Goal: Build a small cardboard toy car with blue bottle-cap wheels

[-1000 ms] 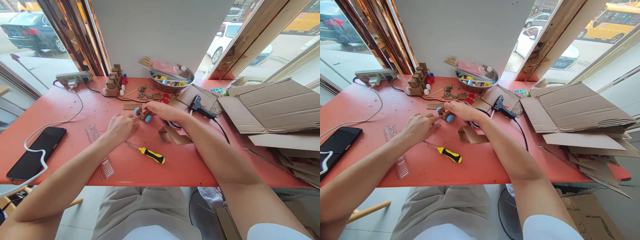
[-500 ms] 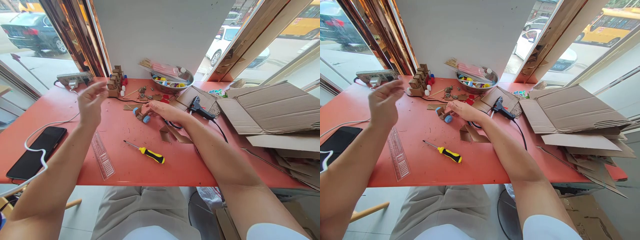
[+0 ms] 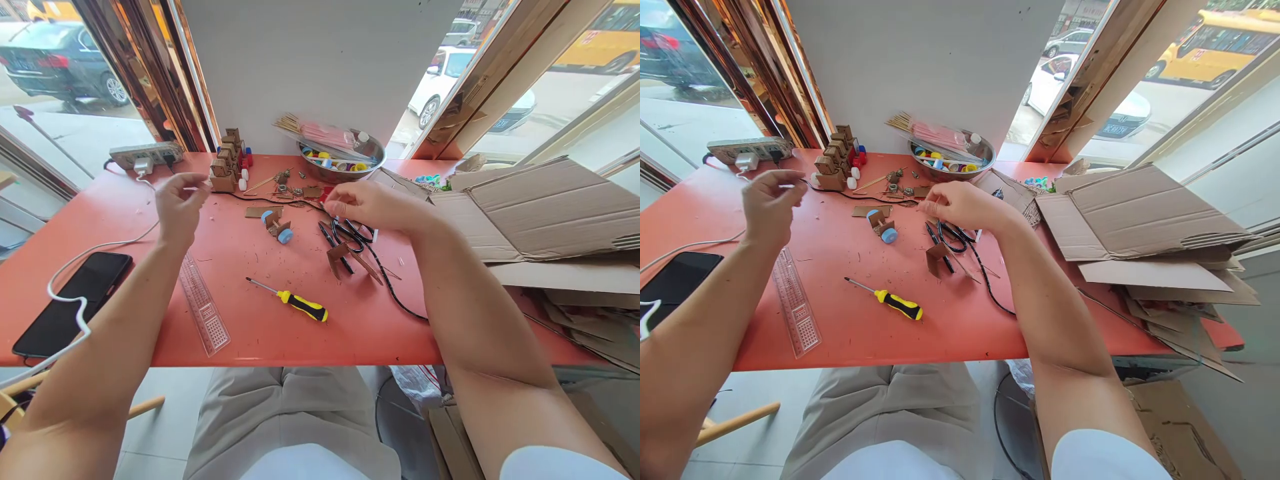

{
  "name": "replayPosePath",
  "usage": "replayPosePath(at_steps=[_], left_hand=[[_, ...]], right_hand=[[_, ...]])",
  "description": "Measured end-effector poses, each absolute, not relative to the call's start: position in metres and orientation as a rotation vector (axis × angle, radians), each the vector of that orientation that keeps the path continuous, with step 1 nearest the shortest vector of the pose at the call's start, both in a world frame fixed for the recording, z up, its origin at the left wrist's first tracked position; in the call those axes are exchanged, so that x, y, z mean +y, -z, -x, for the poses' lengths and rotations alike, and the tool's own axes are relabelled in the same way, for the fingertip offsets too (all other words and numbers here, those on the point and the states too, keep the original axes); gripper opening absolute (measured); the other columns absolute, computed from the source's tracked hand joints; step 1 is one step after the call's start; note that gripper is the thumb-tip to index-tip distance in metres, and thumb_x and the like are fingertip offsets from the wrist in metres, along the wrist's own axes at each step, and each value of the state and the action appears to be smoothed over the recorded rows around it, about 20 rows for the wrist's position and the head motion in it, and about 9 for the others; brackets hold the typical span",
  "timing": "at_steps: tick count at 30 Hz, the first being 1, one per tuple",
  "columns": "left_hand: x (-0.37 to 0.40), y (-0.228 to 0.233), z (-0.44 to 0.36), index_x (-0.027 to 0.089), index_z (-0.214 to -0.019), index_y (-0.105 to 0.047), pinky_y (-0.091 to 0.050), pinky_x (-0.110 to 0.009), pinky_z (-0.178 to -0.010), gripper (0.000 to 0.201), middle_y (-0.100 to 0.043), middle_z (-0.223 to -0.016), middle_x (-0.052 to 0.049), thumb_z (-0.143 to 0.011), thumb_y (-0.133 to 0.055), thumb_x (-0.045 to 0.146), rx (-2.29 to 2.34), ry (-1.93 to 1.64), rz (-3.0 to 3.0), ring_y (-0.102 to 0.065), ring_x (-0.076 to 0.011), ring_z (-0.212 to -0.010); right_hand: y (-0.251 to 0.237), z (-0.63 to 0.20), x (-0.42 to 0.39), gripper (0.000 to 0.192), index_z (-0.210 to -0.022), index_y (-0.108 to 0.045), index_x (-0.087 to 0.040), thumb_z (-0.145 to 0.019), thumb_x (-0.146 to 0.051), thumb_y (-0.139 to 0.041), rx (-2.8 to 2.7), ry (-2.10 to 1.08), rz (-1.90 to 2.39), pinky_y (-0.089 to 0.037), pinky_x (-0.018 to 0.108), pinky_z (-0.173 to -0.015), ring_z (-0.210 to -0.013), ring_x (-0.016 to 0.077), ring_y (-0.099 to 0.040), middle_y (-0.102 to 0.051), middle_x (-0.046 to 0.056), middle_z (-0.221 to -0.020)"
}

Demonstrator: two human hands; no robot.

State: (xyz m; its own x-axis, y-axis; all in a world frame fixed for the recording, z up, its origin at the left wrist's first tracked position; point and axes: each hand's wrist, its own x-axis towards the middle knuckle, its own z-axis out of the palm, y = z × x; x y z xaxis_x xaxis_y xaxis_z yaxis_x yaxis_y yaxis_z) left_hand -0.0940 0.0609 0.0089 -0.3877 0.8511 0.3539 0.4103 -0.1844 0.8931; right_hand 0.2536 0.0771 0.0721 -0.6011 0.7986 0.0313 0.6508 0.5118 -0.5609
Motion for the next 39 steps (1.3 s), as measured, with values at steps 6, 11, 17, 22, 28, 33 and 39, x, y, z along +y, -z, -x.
replayPosePath(at_steps=[6, 11, 17, 22, 28, 33, 39], left_hand=[[0.054, 0.010, 0.064, 0.022, -0.114, -0.077, -0.060, -0.041, -0.094, 0.043, -0.084, -0.113, -0.007, -0.074, -0.065, 0.028, 1.623, -0.924, -1.978, -0.075, -0.0246, -0.100], [0.052, 0.011, 0.055, 0.020, -0.117, -0.077, -0.059, -0.044, -0.102, 0.048, -0.084, -0.114, -0.008, -0.072, -0.062, 0.027, 1.642, -0.901, -1.995, -0.077, -0.0259, -0.102], [0.034, -0.010, 0.042, 0.020, -0.097, -0.078, -0.061, -0.036, -0.079, 0.027, -0.082, -0.095, -0.008, -0.081, -0.067, 0.038, 1.485, -1.246, -1.745, -0.074, -0.0225, -0.085], [0.016, -0.018, 0.019, 0.020, -0.083, -0.077, -0.056, -0.031, -0.062, 0.059, -0.078, -0.085, -0.011, -0.076, -0.073, 0.078, 1.046, -1.055, -1.602, -0.070, -0.0209, -0.074], [0.018, -0.009, 0.011, 0.019, -0.077, -0.077, -0.054, -0.030, -0.062, 0.056, -0.079, -0.081, -0.008, -0.065, -0.084, 0.073, 1.084, -1.092, -1.570, -0.068, -0.0200, -0.071], [0.019, -0.003, 0.013, 0.021, -0.079, -0.081, -0.053, -0.033, -0.067, 0.038, -0.080, -0.082, -0.007, -0.078, -0.072, 0.057, 1.238, -1.206, -1.759, -0.066, -0.0204, -0.071], [0.014, -0.003, 0.009, 0.022, -0.085, -0.083, -0.050, -0.028, -0.064, 0.023, -0.075, -0.073, -0.001, -0.085, -0.068, 0.039, 1.281, -0.946, -1.975, -0.056, -0.0149, -0.062]], right_hand=[[-0.069, -0.256, 0.031, 0.013, -0.087, -0.077, -0.027, -0.079, -0.019, -0.071, -2.794, -0.603, 1.280, -0.044, 0.032, -0.062, -0.073, 0.0217, -0.068, -0.079, 0.004, -0.085], [-0.058, -0.249, 0.017, 0.024, -0.065, -0.063, -0.027, -0.077, -0.007, -0.063, -2.588, -0.438, 1.407, -0.037, 0.032, -0.058, -0.064, 0.0223, -0.063, -0.070, 0.004, -0.064], [-0.079, -0.226, 0.023, 0.017, -0.087, -0.072, -0.026, -0.086, -0.019, -0.057, -2.277, -0.358, 1.009, -0.050, 0.033, -0.077, -0.084, 0.0217, -0.068, -0.078, 0.003, -0.090], [-0.067, -0.195, 0.034, 0.019, -0.091, -0.074, -0.026, -0.091, -0.027, -0.054, -2.120, -0.335, 0.903, -0.055, 0.036, -0.086, -0.093, 0.0229, -0.069, -0.079, 0.005, -0.100], [-0.049, -0.190, 0.032, 0.018, -0.087, -0.073, -0.024, -0.088, -0.024, -0.055, -2.045, -0.494, 0.835, -0.058, 0.034, -0.082, -0.090, 0.0204, -0.071, -0.080, 0.006, -0.099], [-0.048, -0.207, 0.034, 0.015, -0.088, -0.074, -0.022, -0.081, -0.022, -0.061, -2.050, -0.990, 0.790, -0.062, 0.033, -0.082, -0.090, 0.0195, -0.076, -0.081, 0.006, -0.097], [-0.044, -0.213, 0.046, 0.014, -0.083, -0.073, -0.021, -0.075, -0.018, -0.062, -2.140, -1.034, 0.851, -0.061, 0.032, -0.079, -0.082, 0.0178, -0.074, -0.080, 0.004, -0.089]])
